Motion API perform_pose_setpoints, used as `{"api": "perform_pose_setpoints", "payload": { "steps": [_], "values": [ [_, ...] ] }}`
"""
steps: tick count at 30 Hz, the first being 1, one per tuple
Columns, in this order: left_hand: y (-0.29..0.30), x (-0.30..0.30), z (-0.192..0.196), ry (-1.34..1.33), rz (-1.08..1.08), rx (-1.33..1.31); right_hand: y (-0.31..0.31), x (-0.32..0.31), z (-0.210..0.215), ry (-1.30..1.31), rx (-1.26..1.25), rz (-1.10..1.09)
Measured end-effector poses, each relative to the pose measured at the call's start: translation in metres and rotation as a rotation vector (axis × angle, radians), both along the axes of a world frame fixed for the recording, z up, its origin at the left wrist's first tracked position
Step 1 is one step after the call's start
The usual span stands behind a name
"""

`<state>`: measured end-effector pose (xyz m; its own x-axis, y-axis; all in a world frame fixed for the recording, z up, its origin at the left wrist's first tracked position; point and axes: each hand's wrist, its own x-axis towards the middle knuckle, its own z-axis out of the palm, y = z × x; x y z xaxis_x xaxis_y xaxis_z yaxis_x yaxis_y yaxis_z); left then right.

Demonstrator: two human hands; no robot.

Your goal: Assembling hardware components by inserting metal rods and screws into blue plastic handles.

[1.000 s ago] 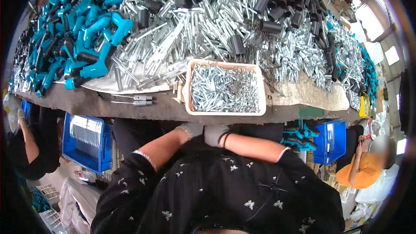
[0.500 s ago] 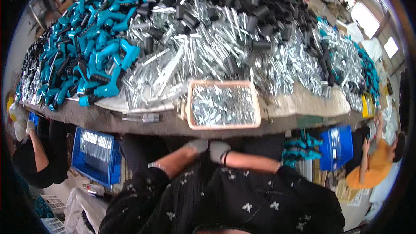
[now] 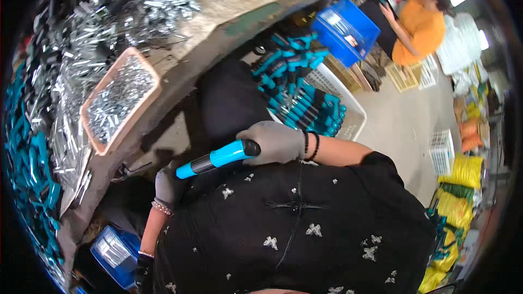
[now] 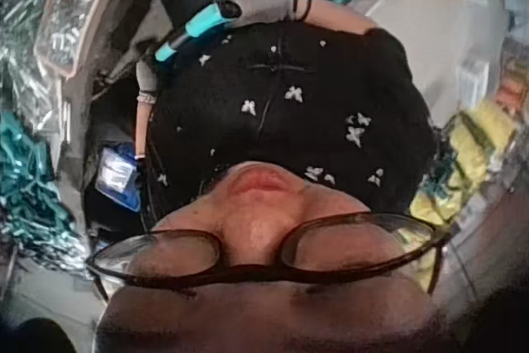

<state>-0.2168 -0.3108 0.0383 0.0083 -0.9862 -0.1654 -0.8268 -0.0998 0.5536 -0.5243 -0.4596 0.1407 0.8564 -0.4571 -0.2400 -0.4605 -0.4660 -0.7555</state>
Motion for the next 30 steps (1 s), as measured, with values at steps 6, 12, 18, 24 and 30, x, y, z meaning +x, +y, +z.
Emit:
{"api": "perform_pose_setpoints", "payload": {
  "steps": [6,12,18,24,30],
  "values": [
    [-0.036,-0.051,0.035,0.271,-0.135,-0.082,0.019,-0.152,0.088,-0.131,-0.08,-0.603],
    [-0.036,-0.041,0.022,0.278,-0.032,-0.071,0.003,-0.222,0.101,0.047,-0.307,-0.973],
    [-0.034,-0.021,0.005,-0.068,-0.37,-0.308,-0.093,-0.225,-0.047,0.339,-0.463,-0.871],
    [-0.018,-0.02,0.028,0.203,0.065,0.011,-0.168,-0.182,-0.123,0.324,-0.179,-0.915],
    [-0.009,-0.01,-0.006,0.228,0.112,-0.007,-0.181,-0.172,-0.177,-0.577,0.206,-1.415]
  ]
}}
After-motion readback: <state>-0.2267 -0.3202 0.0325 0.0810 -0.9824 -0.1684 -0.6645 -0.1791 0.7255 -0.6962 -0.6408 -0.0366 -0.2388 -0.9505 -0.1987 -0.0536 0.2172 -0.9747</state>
